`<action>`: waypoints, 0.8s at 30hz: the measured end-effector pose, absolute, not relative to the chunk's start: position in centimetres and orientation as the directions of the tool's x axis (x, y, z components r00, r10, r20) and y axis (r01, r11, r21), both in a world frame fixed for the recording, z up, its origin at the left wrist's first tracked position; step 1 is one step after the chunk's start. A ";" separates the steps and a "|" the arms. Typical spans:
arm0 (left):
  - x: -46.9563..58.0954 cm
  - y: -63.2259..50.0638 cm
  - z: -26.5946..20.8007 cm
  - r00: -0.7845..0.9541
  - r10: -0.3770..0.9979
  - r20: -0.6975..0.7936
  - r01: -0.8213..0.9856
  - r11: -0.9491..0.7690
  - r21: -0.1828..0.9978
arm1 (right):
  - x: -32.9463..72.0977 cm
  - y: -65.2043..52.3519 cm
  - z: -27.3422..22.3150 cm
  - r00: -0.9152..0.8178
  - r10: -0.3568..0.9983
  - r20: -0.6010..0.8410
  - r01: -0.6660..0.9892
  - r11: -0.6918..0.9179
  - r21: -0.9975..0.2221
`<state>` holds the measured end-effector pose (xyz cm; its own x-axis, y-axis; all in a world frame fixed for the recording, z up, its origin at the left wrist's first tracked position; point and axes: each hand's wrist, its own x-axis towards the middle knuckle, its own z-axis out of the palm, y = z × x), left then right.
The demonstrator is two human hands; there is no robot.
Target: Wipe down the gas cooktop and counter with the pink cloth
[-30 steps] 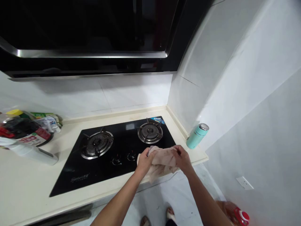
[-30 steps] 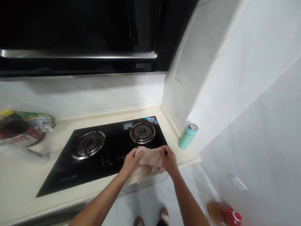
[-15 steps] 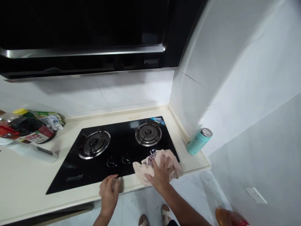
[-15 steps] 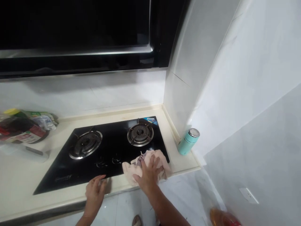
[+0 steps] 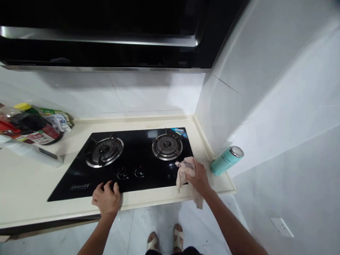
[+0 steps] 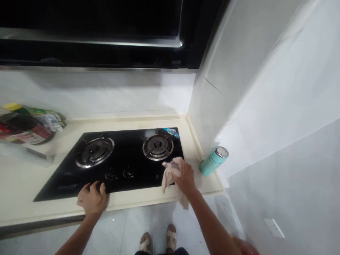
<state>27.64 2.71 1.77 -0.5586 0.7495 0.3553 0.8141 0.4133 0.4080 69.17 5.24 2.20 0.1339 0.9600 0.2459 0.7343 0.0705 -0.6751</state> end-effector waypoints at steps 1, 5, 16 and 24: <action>27.7 2.6 1.7 -0.557 0.753 0.349 0.816 0.418 0.400 | 69.8 6.0 2.1 0.174 0.961 0.216 0.764 0.007 -0.645; 27.7 2.6 1.4 -0.575 0.761 0.300 0.803 0.456 0.383 | 68.5 5.4 1.7 0.109 0.984 0.141 0.855 -0.021 -0.518; 27.6 2.8 1.3 -0.578 0.773 0.263 0.804 0.485 0.344 | 65.8 -3.7 -1.3 -0.137 0.962 0.238 0.744 0.259 -0.616; 27.8 2.9 0.9 -0.591 0.751 0.294 0.796 0.487 0.359 | 77.9 -5.8 -1.9 0.164 0.932 0.323 0.935 -0.043 -0.351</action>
<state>27.76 2.87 0.89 -0.5913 0.7510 0.2938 0.7964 0.4865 0.3592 77.86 -5.85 -1.88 0.1637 0.9322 0.3229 0.9355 -0.0428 -0.3508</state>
